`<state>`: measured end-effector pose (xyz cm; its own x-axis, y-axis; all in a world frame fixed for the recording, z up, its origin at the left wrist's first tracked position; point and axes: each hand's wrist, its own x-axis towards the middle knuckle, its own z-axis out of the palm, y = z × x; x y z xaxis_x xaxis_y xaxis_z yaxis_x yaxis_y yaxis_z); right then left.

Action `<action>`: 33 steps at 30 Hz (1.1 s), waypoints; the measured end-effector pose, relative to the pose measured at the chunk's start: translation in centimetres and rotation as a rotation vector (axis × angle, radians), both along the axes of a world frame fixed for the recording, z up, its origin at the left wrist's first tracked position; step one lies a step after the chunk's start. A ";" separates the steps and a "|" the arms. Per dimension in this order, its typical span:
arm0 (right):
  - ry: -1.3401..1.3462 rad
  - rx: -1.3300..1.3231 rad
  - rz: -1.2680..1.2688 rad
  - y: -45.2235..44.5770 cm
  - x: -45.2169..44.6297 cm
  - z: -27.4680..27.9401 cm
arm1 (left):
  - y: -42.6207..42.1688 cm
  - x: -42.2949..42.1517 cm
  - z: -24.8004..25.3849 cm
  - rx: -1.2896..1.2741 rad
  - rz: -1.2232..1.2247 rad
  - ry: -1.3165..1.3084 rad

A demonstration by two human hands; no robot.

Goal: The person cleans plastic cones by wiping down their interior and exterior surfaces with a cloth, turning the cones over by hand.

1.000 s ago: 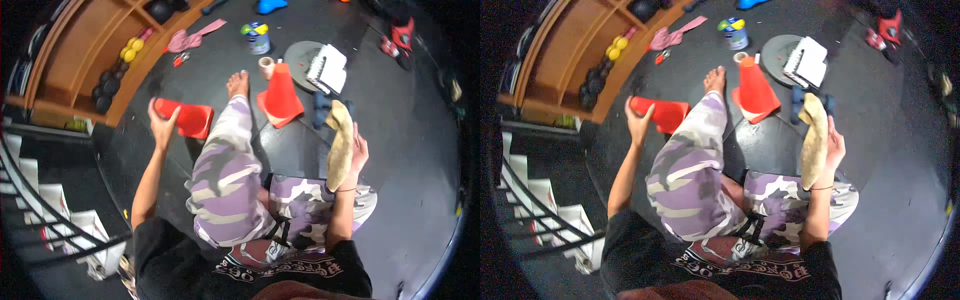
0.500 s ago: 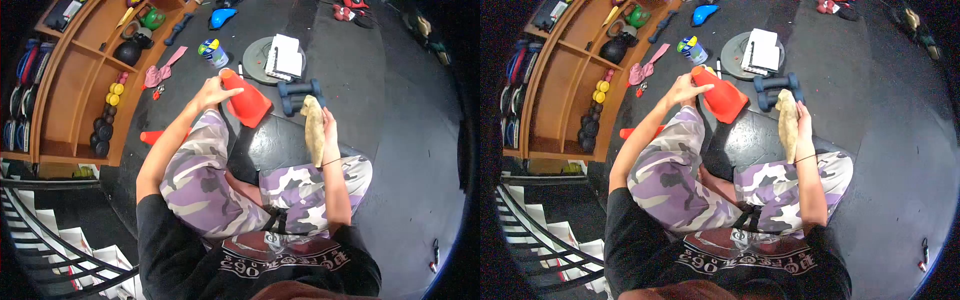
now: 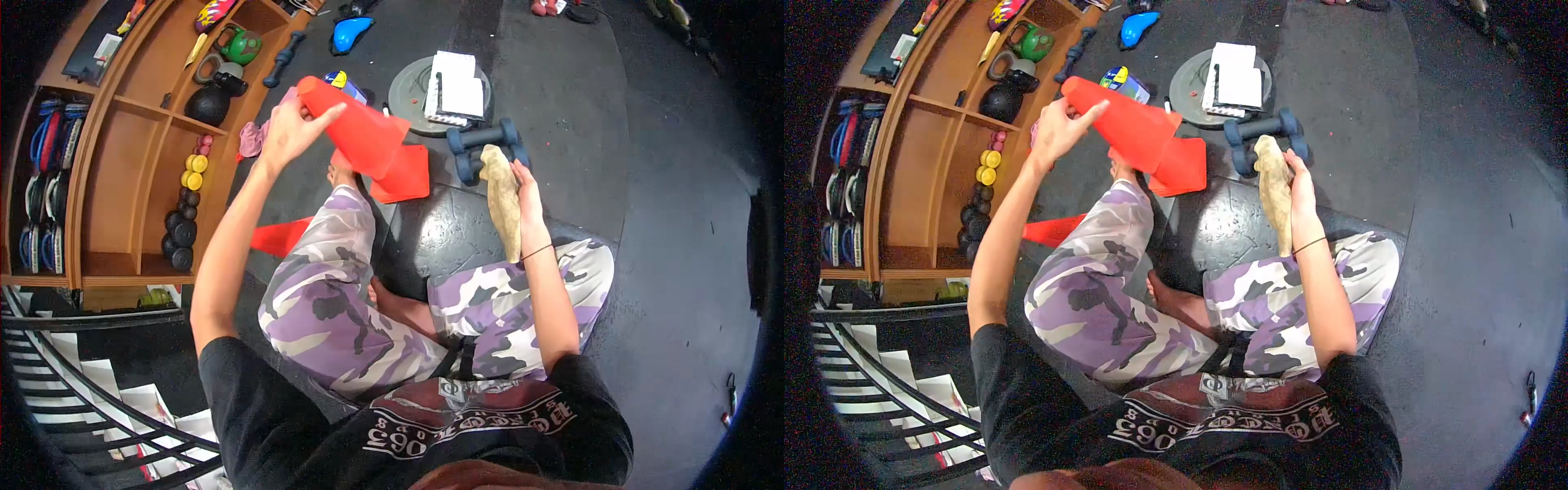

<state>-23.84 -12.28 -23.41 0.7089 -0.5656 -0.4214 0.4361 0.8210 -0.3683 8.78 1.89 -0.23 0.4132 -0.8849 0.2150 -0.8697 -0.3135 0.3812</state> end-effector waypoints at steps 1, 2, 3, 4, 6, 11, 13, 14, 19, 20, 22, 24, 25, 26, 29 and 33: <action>-0.040 -0.016 0.042 -0.2 -0.2 -0.4 | 0.2 -0.2 0.6 -0.020 0.016 -0.018; 0.022 -0.086 -0.011 -0.7 0.2 -2.3 | 0.3 -0.6 1.2 -0.041 0.025 -0.039; 0.088 -0.154 -0.069 -1.2 1.1 -5.2 | 0.1 -0.9 1.8 -0.062 0.028 -0.056; 0.154 -0.223 -0.132 -1.0 1.6 -3.9 | 0.1 -0.3 2.6 -0.057 0.148 -0.031; 0.242 -0.413 -0.131 0.5 1.0 -0.7 | 0.2 1.5 3.5 -0.352 0.115 0.046; 0.124 -0.902 0.012 2.7 0.8 3.9 | -0.8 -1.0 6.5 -0.624 0.005 0.563; -0.106 -0.989 0.082 3.7 0.6 8.3 | -1.1 -2.0 5.6 -0.551 0.016 0.530; -0.211 -1.008 0.121 4.1 0.6 9.6 | -1.7 -3.5 5.0 -0.527 0.000 0.451; 0.031 -0.847 0.102 5.3 1.6 13.9 | -3.8 -8.6 3.1 -0.421 -0.114 0.503; 0.029 -0.782 0.014 5.9 1.8 15.6 | -4.3 -8.8 2.5 -0.419 -0.173 0.603; 0.091 -0.819 -0.010 5.0 2.0 16.8 | -4.4 -10.2 2.7 -0.525 -0.208 0.723; 0.011 -0.725 0.023 3.1 1.7 17.5 | -3.8 -9.8 1.6 -0.544 -0.170 0.962; -0.033 -0.618 -0.016 2.1 1.8 17.2 | -3.2 -9.6 0.0 -0.528 -0.199 0.903; -0.078 -0.509 -0.057 1.2 2.0 16.9 | -2.5 -9.5 -1.4 -0.509 -0.228 0.840; -0.232 -0.307 -0.007 0.0 0.4 16.8 | -0.7 -12.3 -1.2 -0.262 -0.538 0.406; -0.373 -0.105 -0.086 2.4 0.5 18.5 | -2.3 -14.9 -3.1 -0.134 -0.786 0.335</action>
